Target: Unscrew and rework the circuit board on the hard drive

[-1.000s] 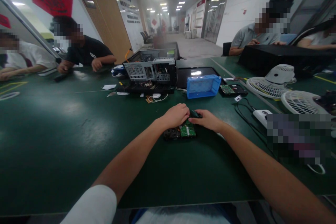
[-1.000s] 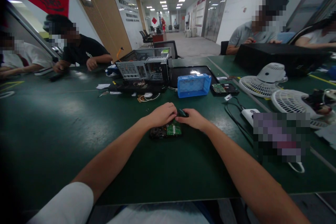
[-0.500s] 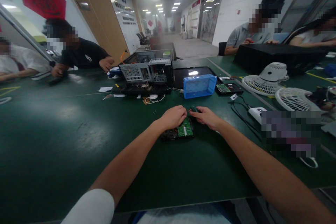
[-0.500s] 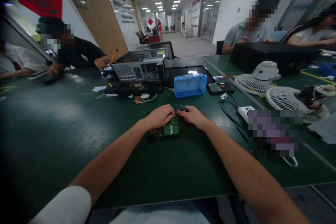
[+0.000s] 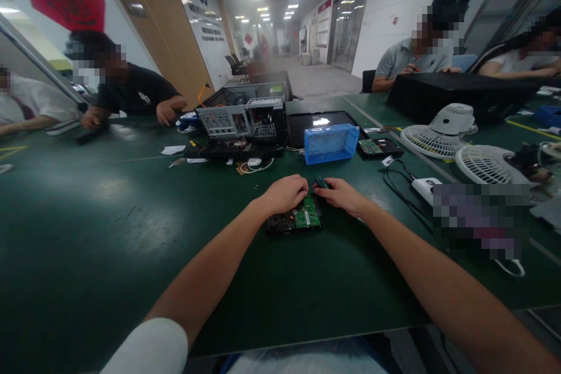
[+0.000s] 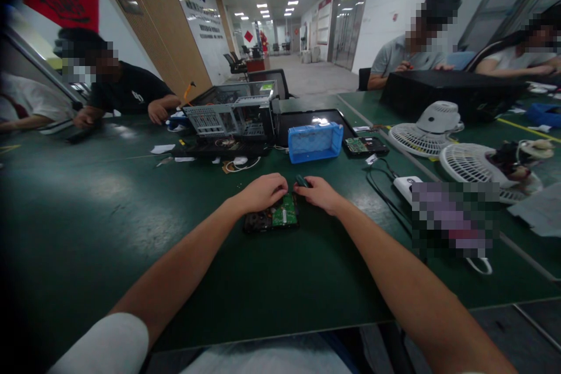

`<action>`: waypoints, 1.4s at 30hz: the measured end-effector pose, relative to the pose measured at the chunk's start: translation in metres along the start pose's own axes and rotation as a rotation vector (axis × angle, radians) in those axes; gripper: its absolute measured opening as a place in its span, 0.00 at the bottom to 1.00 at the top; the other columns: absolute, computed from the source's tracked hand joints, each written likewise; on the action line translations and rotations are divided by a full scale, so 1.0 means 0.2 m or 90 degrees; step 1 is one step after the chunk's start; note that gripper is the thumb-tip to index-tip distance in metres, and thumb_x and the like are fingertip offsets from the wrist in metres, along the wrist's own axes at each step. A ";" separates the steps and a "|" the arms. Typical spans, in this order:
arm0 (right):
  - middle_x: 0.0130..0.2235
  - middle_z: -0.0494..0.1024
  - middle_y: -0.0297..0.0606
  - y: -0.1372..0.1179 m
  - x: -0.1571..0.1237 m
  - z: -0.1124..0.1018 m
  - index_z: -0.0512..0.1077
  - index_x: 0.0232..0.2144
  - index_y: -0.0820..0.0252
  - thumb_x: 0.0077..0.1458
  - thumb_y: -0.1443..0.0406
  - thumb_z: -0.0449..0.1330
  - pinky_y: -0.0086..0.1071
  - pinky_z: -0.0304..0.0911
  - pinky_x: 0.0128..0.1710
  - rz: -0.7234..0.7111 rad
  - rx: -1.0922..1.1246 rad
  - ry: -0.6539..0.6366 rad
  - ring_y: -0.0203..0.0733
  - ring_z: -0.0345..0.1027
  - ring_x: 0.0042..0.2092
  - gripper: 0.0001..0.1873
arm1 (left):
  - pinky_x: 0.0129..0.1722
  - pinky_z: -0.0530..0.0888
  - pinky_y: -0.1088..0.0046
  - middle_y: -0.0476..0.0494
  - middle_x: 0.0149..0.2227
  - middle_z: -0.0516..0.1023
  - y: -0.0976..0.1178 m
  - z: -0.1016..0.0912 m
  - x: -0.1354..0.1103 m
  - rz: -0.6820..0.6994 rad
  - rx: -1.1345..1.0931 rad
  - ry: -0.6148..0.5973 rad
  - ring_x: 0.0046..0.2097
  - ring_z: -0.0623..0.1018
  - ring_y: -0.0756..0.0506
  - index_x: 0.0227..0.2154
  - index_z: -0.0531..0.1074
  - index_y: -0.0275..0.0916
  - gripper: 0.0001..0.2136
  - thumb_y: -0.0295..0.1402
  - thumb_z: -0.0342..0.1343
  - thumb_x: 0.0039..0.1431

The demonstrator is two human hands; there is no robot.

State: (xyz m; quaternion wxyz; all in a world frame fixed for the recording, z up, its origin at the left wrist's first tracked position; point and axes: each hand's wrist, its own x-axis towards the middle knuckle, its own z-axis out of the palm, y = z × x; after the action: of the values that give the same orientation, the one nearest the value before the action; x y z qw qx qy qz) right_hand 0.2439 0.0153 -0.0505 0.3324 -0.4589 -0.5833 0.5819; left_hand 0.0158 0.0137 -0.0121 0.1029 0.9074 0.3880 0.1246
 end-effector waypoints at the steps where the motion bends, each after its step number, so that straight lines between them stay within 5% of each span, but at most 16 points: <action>1: 0.23 0.62 0.24 0.00 0.00 0.00 0.73 0.39 0.60 0.48 0.54 0.71 0.26 0.41 0.18 -0.003 -0.013 0.001 0.29 0.50 0.21 0.22 | 0.46 0.73 0.65 0.41 0.43 0.77 0.00 0.00 0.00 -0.001 0.001 0.002 0.45 0.77 0.42 0.39 0.75 0.38 0.08 0.33 0.52 0.68; 16: 0.29 0.77 0.33 0.04 0.06 0.05 0.75 0.35 0.60 0.49 0.58 0.68 0.28 0.58 0.28 -0.021 -0.229 0.088 0.39 0.68 0.31 0.13 | 0.46 0.73 0.64 0.40 0.43 0.77 -0.02 0.00 0.00 0.013 0.016 -0.015 0.45 0.77 0.42 0.40 0.75 0.38 0.08 0.34 0.53 0.67; 42: 0.27 0.75 0.32 0.04 0.06 0.05 0.75 0.36 0.60 0.50 0.58 0.67 0.28 0.56 0.27 -0.018 -0.230 0.080 0.37 0.66 0.29 0.13 | 0.49 0.73 0.64 0.40 0.43 0.76 -0.02 -0.01 0.00 0.032 0.005 -0.024 0.46 0.77 0.41 0.41 0.76 0.38 0.09 0.34 0.53 0.66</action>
State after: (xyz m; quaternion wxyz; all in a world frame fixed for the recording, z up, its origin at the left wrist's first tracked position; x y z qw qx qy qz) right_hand 0.2311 0.0211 -0.0613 0.2885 -0.5385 -0.6628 0.4330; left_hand 0.0126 0.0165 -0.0119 0.1032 0.9193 0.3639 0.1085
